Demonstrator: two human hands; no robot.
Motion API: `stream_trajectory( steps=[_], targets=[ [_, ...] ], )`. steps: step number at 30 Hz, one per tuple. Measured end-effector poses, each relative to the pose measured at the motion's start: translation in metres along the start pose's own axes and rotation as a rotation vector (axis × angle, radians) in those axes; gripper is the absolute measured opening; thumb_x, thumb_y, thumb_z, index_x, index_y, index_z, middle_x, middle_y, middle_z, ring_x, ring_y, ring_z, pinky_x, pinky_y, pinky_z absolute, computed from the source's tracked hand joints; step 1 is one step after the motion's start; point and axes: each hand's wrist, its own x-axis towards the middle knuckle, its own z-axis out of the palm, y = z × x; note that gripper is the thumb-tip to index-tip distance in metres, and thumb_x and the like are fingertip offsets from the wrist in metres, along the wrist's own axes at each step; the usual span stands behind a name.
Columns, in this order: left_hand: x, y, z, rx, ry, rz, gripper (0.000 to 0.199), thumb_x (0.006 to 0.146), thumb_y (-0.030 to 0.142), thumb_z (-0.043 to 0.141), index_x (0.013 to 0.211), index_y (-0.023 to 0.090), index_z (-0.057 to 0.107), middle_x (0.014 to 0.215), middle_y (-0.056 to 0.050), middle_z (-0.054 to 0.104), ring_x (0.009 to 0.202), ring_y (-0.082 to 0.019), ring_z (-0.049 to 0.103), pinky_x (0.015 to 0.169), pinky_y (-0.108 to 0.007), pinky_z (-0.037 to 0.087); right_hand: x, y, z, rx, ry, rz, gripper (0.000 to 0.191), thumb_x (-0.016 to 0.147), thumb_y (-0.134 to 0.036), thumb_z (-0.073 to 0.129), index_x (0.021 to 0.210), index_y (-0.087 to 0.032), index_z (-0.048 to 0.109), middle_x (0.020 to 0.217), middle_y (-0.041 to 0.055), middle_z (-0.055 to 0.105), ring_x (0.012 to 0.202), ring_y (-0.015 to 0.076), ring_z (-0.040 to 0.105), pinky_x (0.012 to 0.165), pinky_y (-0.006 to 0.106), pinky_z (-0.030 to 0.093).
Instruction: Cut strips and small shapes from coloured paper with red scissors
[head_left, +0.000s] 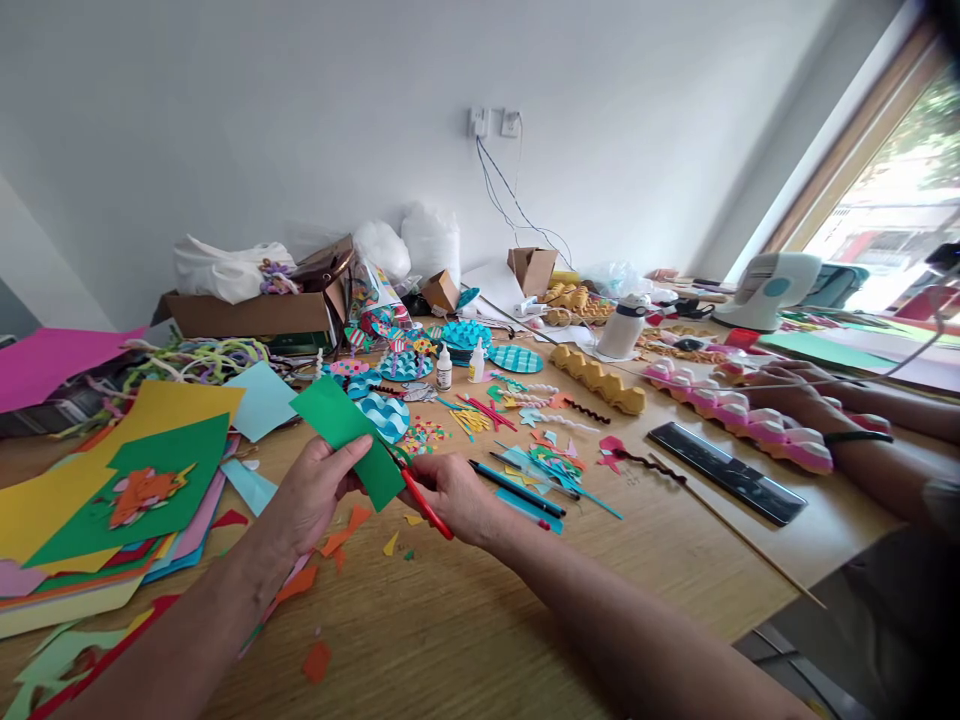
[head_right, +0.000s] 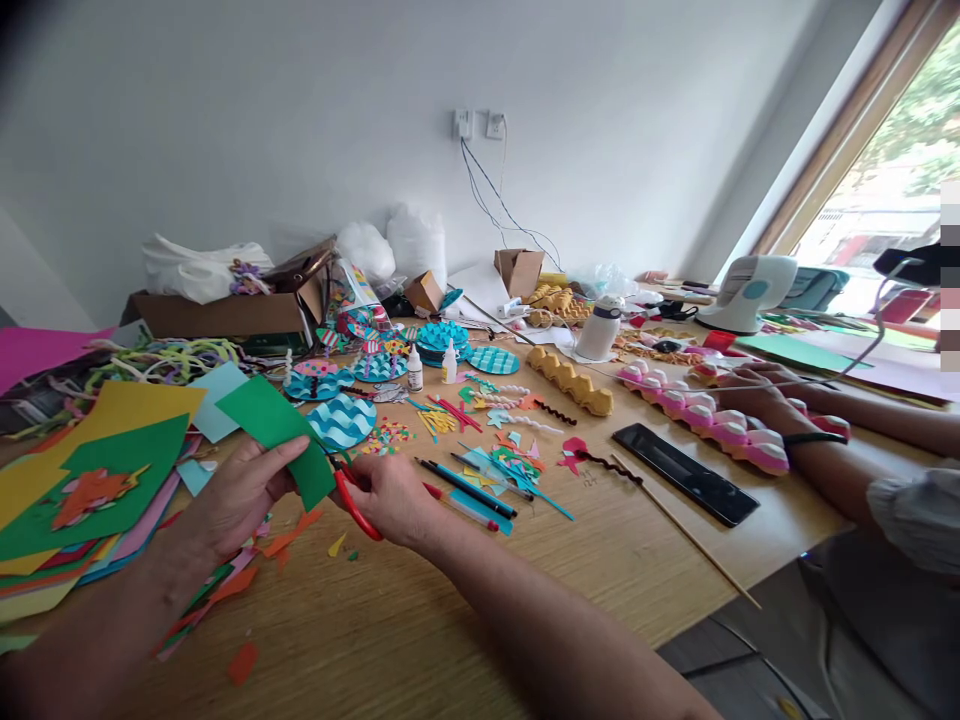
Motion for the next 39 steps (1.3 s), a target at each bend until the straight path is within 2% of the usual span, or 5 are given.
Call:
stream_trajectory(
  steps=[8, 20, 28, 32, 39],
  targets=[
    [-0.0017, -0.0020, 0.0008, 0.004, -0.048, -0.048, 0.029, 0.066, 0.034, 0.069, 0.089, 0.015, 0.065, 0.078, -0.004, 0.070, 0.066, -0.019, 0.062, 0.058, -0.029, 0.050, -0.0004, -0.0006, -0.0015, 0.006, -0.018, -0.003, 0.026, 0.077, -0.032, 0.050, 0.058, -0.017, 0.045, 0.047, -0.0054, 0.039, 0.047, 0.0062, 0.031, 0.044, 0.019, 0.020],
    [0.0000, -0.0018, -0.0016, -0.030, -0.032, -0.112, 0.023, 0.063, 0.032, 0.072, 0.079, 0.016, 0.066, 0.071, -0.003, 0.069, 0.065, -0.018, 0.062, 0.061, -0.030, 0.051, 0.0024, 0.0065, 0.0030, 0.029, 0.005, 0.016, 0.030, 0.077, -0.035, 0.047, 0.054, -0.016, 0.042, 0.047, -0.0055, 0.033, 0.047, 0.0060, 0.029, 0.043, 0.020, 0.019],
    [0.0017, 0.0028, -0.0034, -0.027, 0.025, -0.013, 0.021, 0.062, 0.033, 0.073, 0.071, 0.016, 0.062, 0.067, 0.000, 0.068, 0.057, -0.015, 0.059, 0.055, -0.026, 0.048, 0.0025, 0.0046, 0.0045, 0.043, 0.001, 0.058, 0.032, 0.077, -0.036, 0.049, 0.054, -0.016, 0.042, 0.048, -0.0050, 0.034, 0.047, 0.0063, 0.029, 0.043, 0.020, 0.019],
    [0.0026, 0.0014, -0.0034, -0.025, 0.011, -0.003, 0.021, 0.063, 0.033, 0.072, 0.069, 0.017, 0.061, 0.065, 0.000, 0.067, 0.057, -0.016, 0.060, 0.055, -0.027, 0.048, 0.0015, 0.0028, 0.0023, 0.012, -0.011, 0.025, 0.029, 0.077, -0.034, 0.051, 0.055, -0.016, 0.044, 0.047, -0.0052, 0.038, 0.047, 0.0061, 0.031, 0.043, 0.020, 0.019],
    [-0.0019, -0.0004, 0.0012, 0.011, -0.020, -0.016, 0.024, 0.065, 0.034, 0.070, 0.080, 0.017, 0.064, 0.075, -0.003, 0.070, 0.066, -0.021, 0.064, 0.061, -0.031, 0.051, -0.0004, 0.0001, 0.0004, -0.029, 0.000, -0.001, 0.029, 0.081, -0.032, 0.048, 0.058, -0.015, 0.047, 0.049, -0.0047, 0.043, 0.048, 0.0060, 0.033, 0.044, 0.019, 0.021]
  ],
)
